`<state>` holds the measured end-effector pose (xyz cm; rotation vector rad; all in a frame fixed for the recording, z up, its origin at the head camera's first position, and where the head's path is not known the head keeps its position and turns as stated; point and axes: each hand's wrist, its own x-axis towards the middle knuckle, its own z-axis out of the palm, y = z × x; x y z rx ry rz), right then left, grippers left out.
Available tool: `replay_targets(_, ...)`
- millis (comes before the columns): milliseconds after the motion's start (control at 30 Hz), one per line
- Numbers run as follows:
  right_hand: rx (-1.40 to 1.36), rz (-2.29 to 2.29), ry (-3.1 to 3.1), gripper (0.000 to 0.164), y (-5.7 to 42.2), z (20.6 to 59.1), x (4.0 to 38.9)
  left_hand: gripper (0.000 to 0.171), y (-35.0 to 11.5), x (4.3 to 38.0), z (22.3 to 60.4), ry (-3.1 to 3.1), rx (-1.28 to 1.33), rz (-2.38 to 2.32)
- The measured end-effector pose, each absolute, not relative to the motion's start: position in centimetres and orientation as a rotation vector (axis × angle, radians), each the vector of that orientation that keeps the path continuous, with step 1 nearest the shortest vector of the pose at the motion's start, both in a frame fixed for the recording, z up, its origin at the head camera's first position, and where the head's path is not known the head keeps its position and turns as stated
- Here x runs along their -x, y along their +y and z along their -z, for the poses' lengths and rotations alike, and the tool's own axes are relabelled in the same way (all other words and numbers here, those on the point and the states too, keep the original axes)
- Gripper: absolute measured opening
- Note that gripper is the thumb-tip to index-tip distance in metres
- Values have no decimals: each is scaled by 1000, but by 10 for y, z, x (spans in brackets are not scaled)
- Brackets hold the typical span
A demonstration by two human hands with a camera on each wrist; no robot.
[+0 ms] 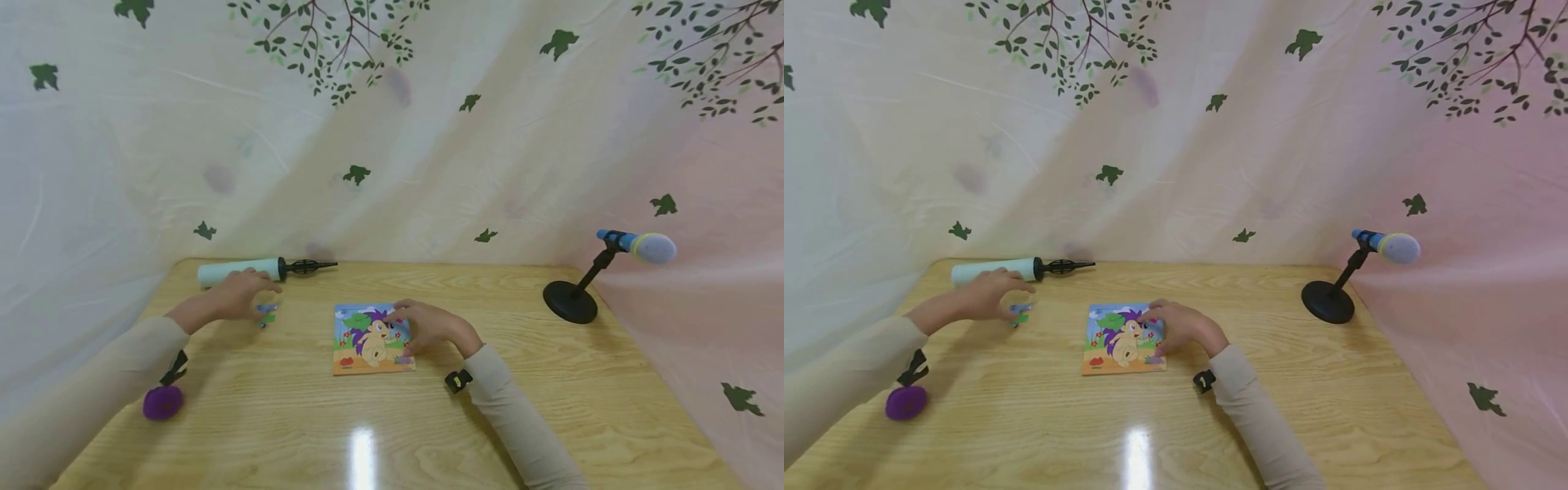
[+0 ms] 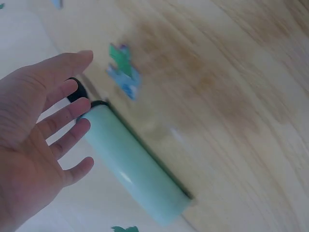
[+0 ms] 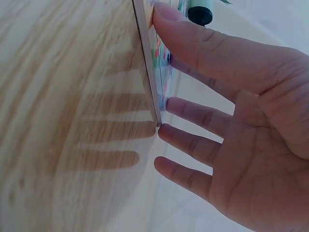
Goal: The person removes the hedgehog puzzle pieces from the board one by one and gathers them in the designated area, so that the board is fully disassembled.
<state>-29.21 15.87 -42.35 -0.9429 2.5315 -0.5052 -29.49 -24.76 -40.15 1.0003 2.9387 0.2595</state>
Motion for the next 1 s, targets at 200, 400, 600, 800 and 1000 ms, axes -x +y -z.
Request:
replay_targets(200, 945, 502, 2534, 68, 158, 422, 295, 48, -218, 296, 396, 2860, -1024, -467)
replay_targets(400, 913, 504, 2550, 66, 157, 423, 297, 51, -174, 299, 406, 2715, -972, -674)
replay_targets(600, 897, 532, 2544, 65, 158, 424, 297, 55, -135, 306, 427, 2696, -938, -729)
replay_targets(800, 911, 510, 2547, 64, 157, 426, 298, 57, -117, 310, 446, 2725, -911, -728)
replay_targets(1000, 902, 493, 2551, 64, 157, 426, 298, 54, -109, 311, 452, 2751, -865, -720)
